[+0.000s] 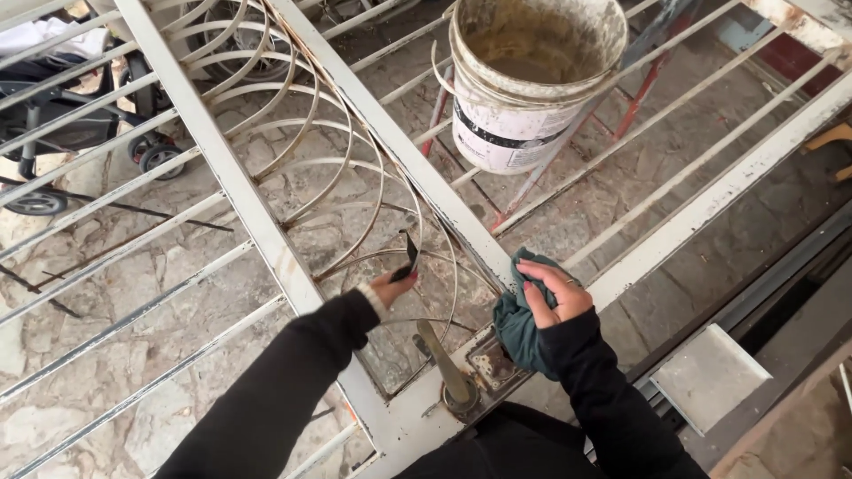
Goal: Cleaning and sanding a metal gate frame using a sanding block and a wet cloth
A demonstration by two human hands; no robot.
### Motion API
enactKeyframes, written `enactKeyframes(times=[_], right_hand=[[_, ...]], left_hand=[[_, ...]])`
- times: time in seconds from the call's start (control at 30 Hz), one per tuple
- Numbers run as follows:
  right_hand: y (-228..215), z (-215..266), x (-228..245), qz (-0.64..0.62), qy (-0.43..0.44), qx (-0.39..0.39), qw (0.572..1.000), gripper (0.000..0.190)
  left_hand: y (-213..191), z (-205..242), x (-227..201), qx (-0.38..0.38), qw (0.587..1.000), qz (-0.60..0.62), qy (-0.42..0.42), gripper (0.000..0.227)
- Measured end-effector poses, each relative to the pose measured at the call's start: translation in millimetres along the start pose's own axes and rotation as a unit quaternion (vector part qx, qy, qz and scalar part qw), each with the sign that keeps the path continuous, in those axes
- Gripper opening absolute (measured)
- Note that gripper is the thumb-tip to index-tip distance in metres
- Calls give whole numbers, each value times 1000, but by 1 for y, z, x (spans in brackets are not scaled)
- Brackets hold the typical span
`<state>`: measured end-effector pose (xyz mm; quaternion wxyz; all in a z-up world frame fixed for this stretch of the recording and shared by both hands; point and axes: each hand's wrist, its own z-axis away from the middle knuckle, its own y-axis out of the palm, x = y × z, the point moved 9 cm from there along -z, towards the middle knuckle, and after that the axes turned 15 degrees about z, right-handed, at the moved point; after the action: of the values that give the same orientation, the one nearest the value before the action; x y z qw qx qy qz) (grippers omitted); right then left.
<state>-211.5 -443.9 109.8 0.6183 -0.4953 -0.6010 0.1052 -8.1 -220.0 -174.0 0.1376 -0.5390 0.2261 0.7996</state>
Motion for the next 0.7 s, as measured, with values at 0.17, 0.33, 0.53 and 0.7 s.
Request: enactKeyframes(times=[0.17, 0.33, 0.53, 0.7], right_hand=[[-1, -1, -1, -10, 5, -5, 1000, 25], [2, 0, -2, 10, -2, 10, 1000, 25], [1, 0, 1, 20, -12, 11, 1000, 25], [1, 0, -1, 20, -11, 14, 1000, 26]], left_hand=[[9, 63, -75, 63, 996, -60, -26, 48], [-10, -3, 23, 36, 999, -17, 6, 48], [-2, 7, -9, 29, 998, -50, 37, 48], [9, 29, -39, 19, 996, -92, 1, 52]])
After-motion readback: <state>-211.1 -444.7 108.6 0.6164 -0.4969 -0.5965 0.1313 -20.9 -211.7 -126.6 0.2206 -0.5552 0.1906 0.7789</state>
